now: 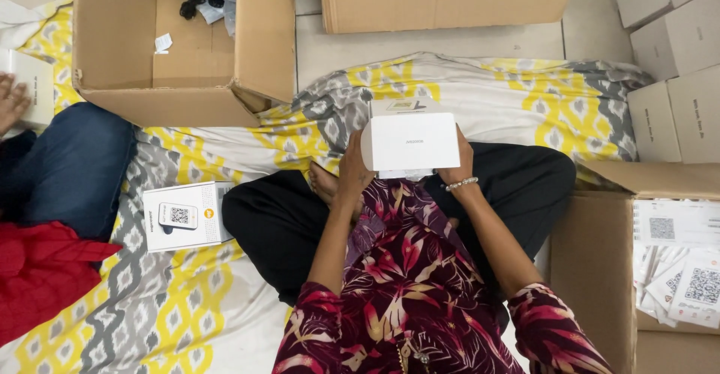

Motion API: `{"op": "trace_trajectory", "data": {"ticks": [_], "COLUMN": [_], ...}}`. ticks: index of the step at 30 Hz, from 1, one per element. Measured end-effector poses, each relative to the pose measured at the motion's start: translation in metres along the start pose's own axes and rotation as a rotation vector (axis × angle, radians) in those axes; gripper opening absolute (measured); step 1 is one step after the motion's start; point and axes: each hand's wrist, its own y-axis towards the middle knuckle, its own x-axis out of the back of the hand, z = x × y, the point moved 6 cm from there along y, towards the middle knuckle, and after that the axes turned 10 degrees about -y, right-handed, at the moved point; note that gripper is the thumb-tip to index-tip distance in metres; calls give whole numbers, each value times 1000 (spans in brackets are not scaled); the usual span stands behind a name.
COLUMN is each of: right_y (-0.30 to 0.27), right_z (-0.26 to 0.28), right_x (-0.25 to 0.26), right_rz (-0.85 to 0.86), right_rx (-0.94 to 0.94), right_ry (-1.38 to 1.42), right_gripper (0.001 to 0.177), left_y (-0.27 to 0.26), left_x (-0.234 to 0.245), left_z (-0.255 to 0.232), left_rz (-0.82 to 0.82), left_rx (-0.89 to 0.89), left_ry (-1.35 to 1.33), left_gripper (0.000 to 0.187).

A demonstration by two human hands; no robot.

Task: The person packs electronic device components into individual white retail boxes and organizes these boxes into larger shipping cartons.

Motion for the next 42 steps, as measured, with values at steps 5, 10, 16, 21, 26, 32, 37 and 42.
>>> {"op": "trace_trajectory", "data": {"ticks": [5,10,16,21,26,32,37,42], "right_y": [-5,-2,12,61,125,149,98,65], "right_z": [-4,-13,-25,-48,-36,76,106,71], "right_x": [-11,-19,-32,-28,41,58,-8,-40], "right_rz": [15,143,83,314,298,565,910,789], "right_rx": [3,-10,47,182,18,131,255,281], "right_ry": [17,-97,-10,115,167,170,-575,-654], "right_gripper": [49,50,45,59,36,33,47,58], "left_y": [-33,-45,-31,10,30,20,21,3], "left_x": [-11,-42,-50,-51,-57,-66,-96,-57], "left_z": [-21,15,19,19,27,41,126,109], "left_rz": [246,133,84,-69,-189,-270,-302,159], "left_rx": [-200,-143,-160,-119,30,-37,-213,8], "left_ry": [31,-20,-96,-408,-503,-590,-402,102], "left_gripper": [116,85,82,90,121,107,82,69]}}
